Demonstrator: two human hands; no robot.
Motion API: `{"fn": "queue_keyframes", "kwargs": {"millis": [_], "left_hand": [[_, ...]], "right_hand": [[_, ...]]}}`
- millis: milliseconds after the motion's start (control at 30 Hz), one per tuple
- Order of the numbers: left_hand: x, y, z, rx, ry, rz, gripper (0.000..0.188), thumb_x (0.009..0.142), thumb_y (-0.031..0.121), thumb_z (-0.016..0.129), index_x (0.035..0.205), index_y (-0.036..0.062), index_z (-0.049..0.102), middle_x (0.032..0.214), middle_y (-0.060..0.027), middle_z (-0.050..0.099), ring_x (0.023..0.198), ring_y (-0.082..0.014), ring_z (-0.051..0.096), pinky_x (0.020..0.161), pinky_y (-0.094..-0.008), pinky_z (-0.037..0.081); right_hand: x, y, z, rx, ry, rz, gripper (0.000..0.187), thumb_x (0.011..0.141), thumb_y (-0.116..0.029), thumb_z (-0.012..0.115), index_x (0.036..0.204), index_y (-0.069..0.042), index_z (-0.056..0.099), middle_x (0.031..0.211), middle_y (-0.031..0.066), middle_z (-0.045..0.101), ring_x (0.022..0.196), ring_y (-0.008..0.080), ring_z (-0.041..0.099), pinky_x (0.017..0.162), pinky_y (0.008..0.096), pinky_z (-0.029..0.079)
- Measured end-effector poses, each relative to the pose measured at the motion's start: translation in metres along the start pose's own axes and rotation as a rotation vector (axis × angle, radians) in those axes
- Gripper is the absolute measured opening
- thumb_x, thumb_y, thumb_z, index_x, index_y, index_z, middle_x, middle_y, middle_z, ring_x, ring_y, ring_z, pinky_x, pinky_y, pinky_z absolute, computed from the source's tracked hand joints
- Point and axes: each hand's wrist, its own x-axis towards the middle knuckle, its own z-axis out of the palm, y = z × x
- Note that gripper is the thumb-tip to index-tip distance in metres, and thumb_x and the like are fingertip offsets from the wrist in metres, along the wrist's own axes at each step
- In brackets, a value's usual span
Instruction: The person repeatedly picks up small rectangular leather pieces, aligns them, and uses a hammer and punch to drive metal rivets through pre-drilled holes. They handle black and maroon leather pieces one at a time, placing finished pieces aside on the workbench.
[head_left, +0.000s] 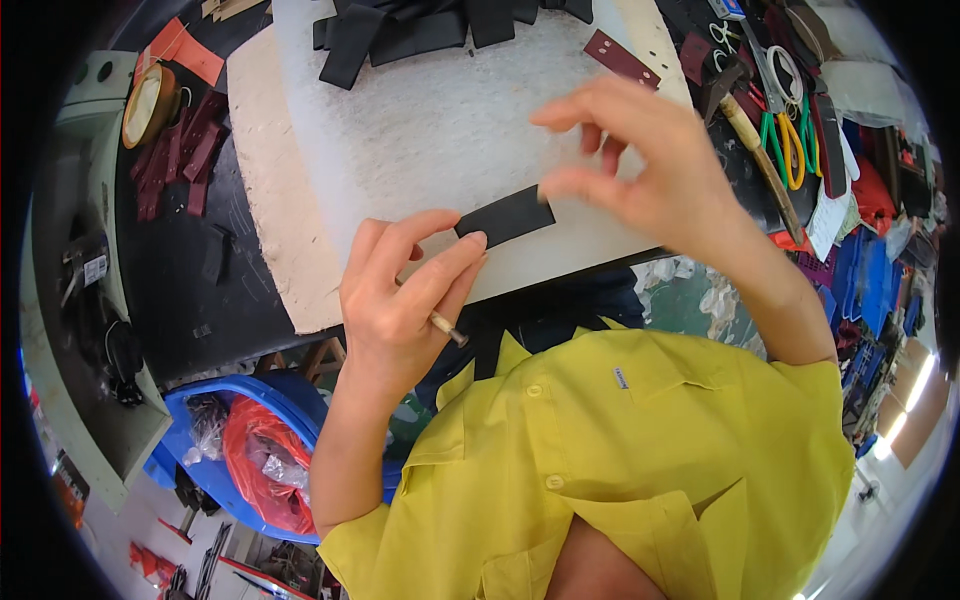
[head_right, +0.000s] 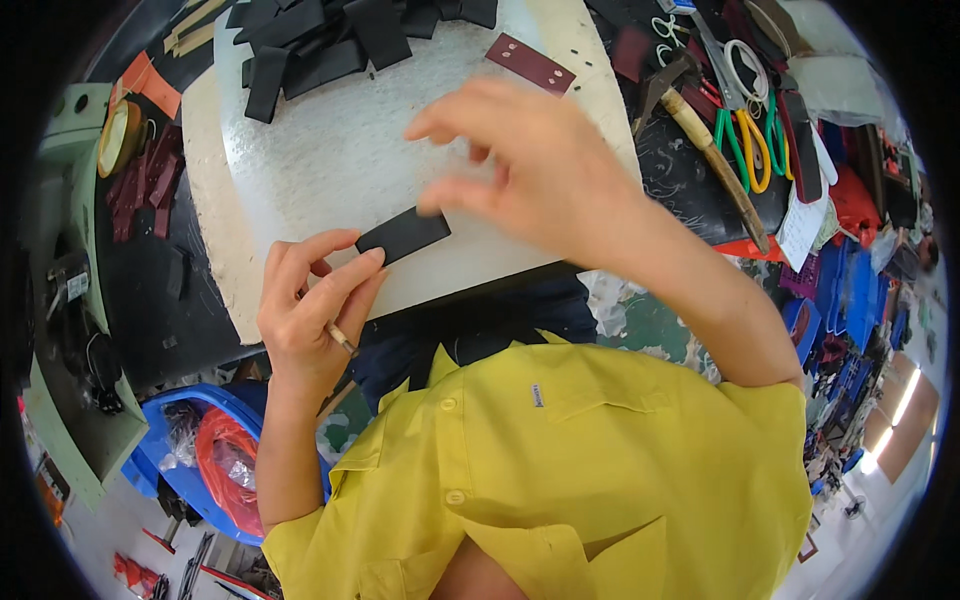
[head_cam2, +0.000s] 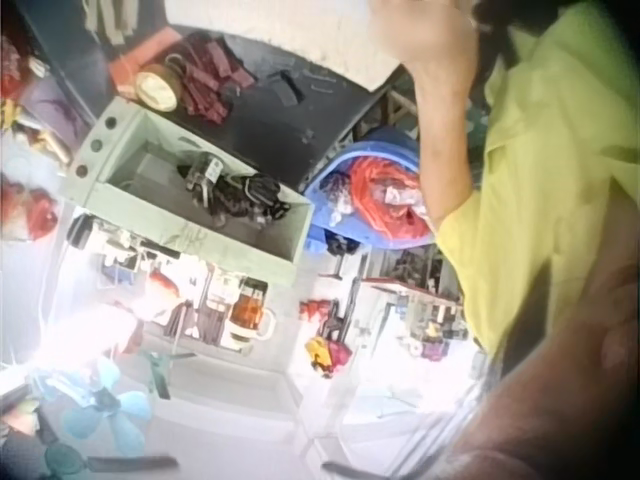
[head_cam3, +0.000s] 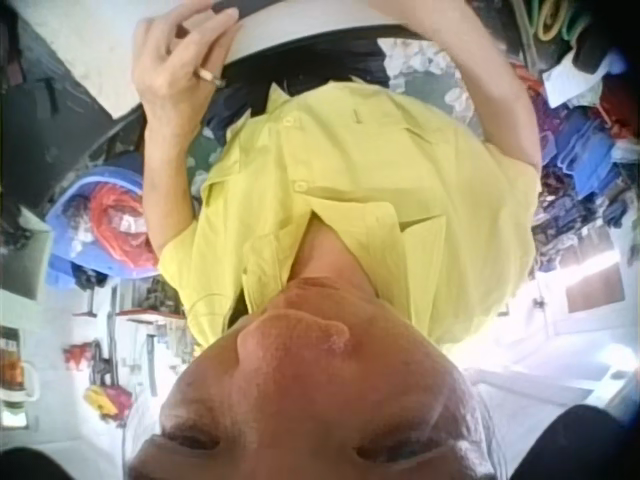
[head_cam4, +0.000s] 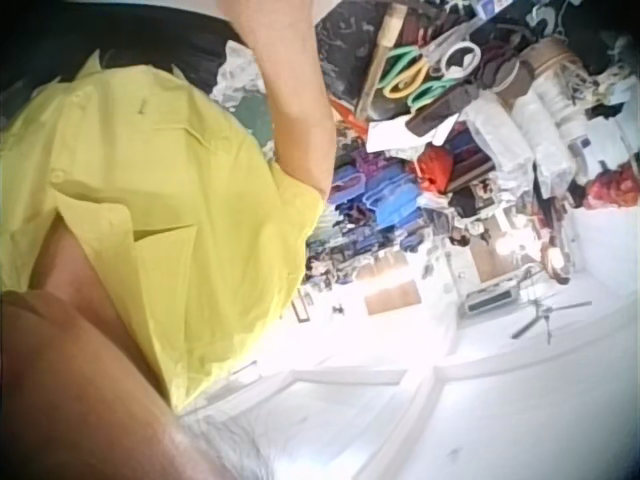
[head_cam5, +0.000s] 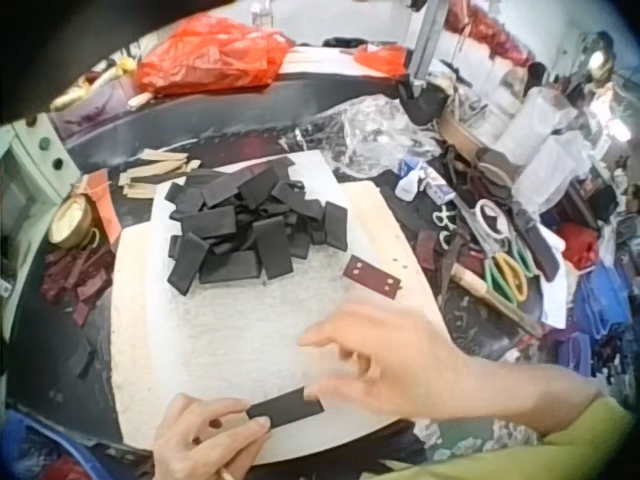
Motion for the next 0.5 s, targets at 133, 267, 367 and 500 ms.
{"fn": "queue_keyframes", "kwargs": {"millis": [133,267,367,500], "left_hand": [[0.000,0.002,0.001,0.012,0.002,0.007,0.028,0.068,0.001,0.083,0.094,0.0098,0.076,0.102,-0.0072,0.069,0.073,-0.0201,0.054,0.059,-0.0289,0.046],[-0.002,0.000,0.003,0.012,0.010,0.014,0.027,0.068,0.000,0.083,0.093,0.0090,0.075,0.102,-0.0083,0.069,0.072,-0.0200,0.054,0.058,-0.0285,0.046],[0.001,0.002,0.003,0.027,0.002,0.031,0.027,0.069,-0.001,0.083,0.093,0.0083,0.075,0.102,-0.0088,0.069,0.071,-0.0200,0.055,0.057,-0.0279,0.045],[-0.001,0.002,0.004,0.023,0.015,0.034,0.025,0.070,-0.002,0.081,0.092,0.0080,0.074,0.102,-0.0089,0.069,0.072,-0.0199,0.055,0.057,-0.0276,0.045]], "right_hand": [[-0.020,-0.002,0.017,0.173,-0.093,-0.017,0.060,0.072,-0.003,0.080,0.126,-0.008,0.053,0.095,0.0106,0.065,0.075,0.0286,0.064,0.066,0.0374,0.053],[-0.024,0.003,0.023,0.118,-0.070,-0.066,0.061,0.072,-0.001,0.079,0.126,-0.005,0.051,0.096,0.0115,0.065,0.084,0.0309,0.065,0.072,0.0398,0.053],[-0.023,0.003,0.020,0.068,-0.071,-0.146,0.048,0.075,-0.005,0.078,0.118,-0.004,0.058,0.097,0.0120,0.066,0.091,0.0325,0.065,0.076,0.0413,0.053],[-0.016,0.024,-0.001,-0.138,0.184,-0.221,0.029,0.080,-0.015,0.077,0.104,-0.003,0.068,0.093,0.0114,0.069,0.090,0.0314,0.065,0.079,0.0411,0.053]]}}
